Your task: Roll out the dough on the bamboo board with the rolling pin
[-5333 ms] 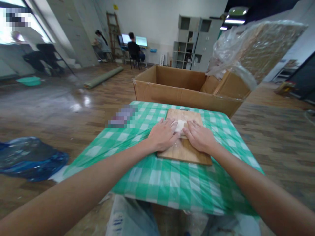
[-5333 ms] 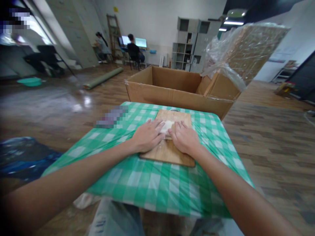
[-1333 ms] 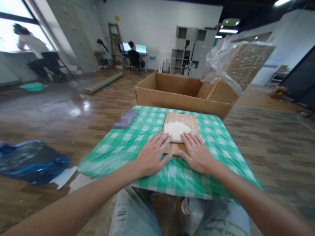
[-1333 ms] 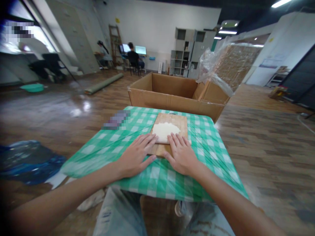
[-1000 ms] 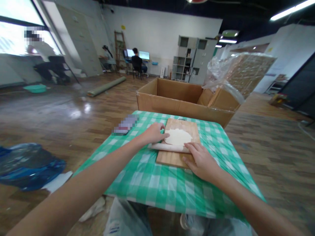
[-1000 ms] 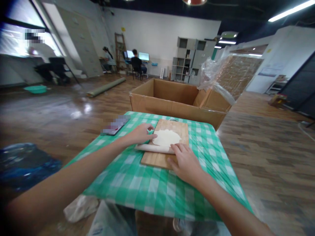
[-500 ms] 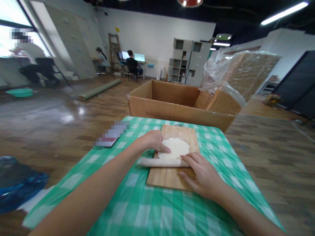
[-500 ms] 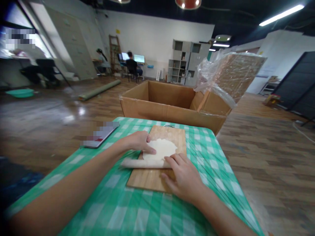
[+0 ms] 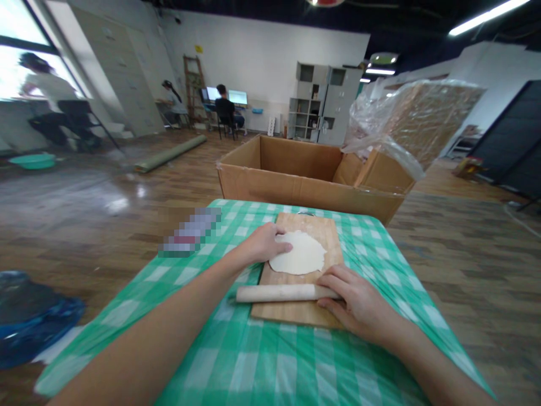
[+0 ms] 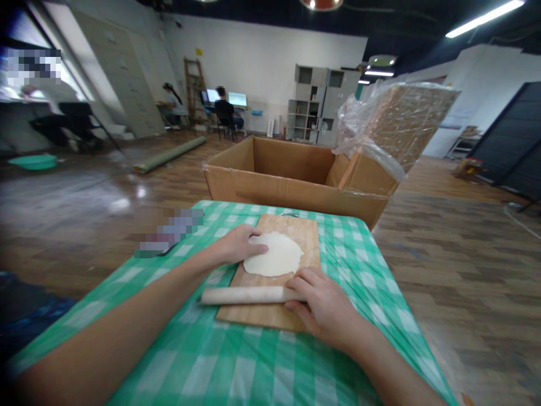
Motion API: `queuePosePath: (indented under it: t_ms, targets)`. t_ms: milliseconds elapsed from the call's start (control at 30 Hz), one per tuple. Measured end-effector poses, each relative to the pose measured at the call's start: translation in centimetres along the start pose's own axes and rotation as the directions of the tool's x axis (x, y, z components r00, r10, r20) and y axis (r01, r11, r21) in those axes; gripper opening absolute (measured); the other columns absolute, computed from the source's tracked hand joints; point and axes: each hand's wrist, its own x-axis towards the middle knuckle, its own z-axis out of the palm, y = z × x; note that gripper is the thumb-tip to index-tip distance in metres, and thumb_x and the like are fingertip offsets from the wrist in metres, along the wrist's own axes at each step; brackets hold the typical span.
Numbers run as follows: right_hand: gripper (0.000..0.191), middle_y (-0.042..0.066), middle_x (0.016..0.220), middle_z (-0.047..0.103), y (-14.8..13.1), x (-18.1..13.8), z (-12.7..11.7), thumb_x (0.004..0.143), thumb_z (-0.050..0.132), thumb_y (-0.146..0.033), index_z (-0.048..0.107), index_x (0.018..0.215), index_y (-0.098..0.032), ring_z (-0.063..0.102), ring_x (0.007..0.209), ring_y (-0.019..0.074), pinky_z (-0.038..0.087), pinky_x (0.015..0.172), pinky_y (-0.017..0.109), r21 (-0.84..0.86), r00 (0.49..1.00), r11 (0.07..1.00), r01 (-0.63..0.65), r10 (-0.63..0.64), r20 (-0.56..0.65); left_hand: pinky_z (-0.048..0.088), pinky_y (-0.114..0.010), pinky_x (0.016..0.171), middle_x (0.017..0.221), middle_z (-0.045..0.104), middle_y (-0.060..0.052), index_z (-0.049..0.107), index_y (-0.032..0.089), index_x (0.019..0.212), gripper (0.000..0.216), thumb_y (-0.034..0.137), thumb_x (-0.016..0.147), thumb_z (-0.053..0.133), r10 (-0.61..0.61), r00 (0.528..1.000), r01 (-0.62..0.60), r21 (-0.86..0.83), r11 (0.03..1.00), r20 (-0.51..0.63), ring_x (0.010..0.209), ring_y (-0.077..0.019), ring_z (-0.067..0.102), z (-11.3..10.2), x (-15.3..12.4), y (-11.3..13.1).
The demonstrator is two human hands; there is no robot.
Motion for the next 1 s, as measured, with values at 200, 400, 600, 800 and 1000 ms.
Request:
queuePosePath:
  t_ms: [200, 400, 600, 800, 1000]
  targets:
    - [0.017, 0.008, 0.111, 0.070, 0.3, 0.0, 0.1, 0.099, 0.063, -0.020, 0.066, 0.115, -0.023, 0.062, 0.102, 0.0259, 0.052, 0.090, 0.042, -0.046, 0.999, 0.999, 0.000, -0.002, -0.043, 0.055, -0.030, 0.076, 0.100, 0.079, -0.003, 0.076, 0.019, 0.105, 0.024, 0.033, 0.094, 0.060, 0.217, 0.932, -0.293, -0.253, 0.922, -0.290, 0.091, -0.0216, 0.073, 0.2, 0.2, 1.2]
    - [0.020, 0.008, 0.108, 0.070, 1.4, 0.0, -0.5, 0.096, 0.066, -0.018, 0.069, 0.114, -0.024, 0.062, 0.101, 0.0270, 0.050, 0.091, 0.044, -0.112, 0.988, 0.993, -0.036, 0.019, -0.156, 0.055, -0.032, 0.099, 0.111, 0.081, -0.003, 0.078, 0.022, 0.103, 0.034, 0.005, 0.084, 0.056, 0.484, 0.851, -0.499, -0.028, 0.866, -0.204, 0.108, -0.0202, 0.075, 0.5, -0.5, 1.1]
    - [0.014, 0.008, 0.101, 0.070, 0.5, -0.3, -1.2, 0.099, 0.061, -0.024, 0.071, 0.108, -0.023, 0.062, 0.093, 0.0244, 0.050, 0.084, 0.041, -0.047, 0.973, 0.998, 0.047, -0.057, -0.223, 0.052, -0.035, 0.105, 0.116, 0.080, -0.005, 0.080, 0.023, 0.106, 0.039, 0.002, 0.082, 0.058, 0.517, 0.845, -0.535, 0.211, 0.818, 0.137, 0.117, -0.0229, 0.072, 1.1, -0.2, -0.7]
    - [0.018, 0.011, 0.108, 0.070, 0.5, -0.4, -1.4, 0.099, 0.062, -0.031, 0.069, 0.113, -0.021, 0.063, 0.099, 0.0272, 0.052, 0.087, 0.044, -0.063, 0.970, 0.998, -0.015, -0.001, -0.244, 0.045, -0.038, 0.116, 0.133, 0.074, -0.006, 0.078, 0.025, 0.121, 0.041, 0.011, 0.088, 0.058, 0.443, 0.869, -0.483, 0.186, 0.855, 0.221, 0.132, -0.0239, 0.064, 0.3, -0.5, 0.1]
    - [0.030, 0.011, 0.117, 0.068, -0.1, -0.3, -0.8, 0.094, 0.072, -0.040, 0.068, 0.119, -0.023, 0.062, 0.108, 0.0287, 0.051, 0.094, 0.045, -0.068, 0.999, 0.997, 0.026, -0.029, -0.041, 0.037, -0.039, 0.122, 0.153, 0.059, -0.009, 0.070, 0.021, 0.136, 0.055, 0.015, 0.082, 0.062, 0.406, 0.871, -0.445, 0.095, 0.890, 0.275, 0.143, -0.0261, 0.053, -0.6, -1.0, 0.5]
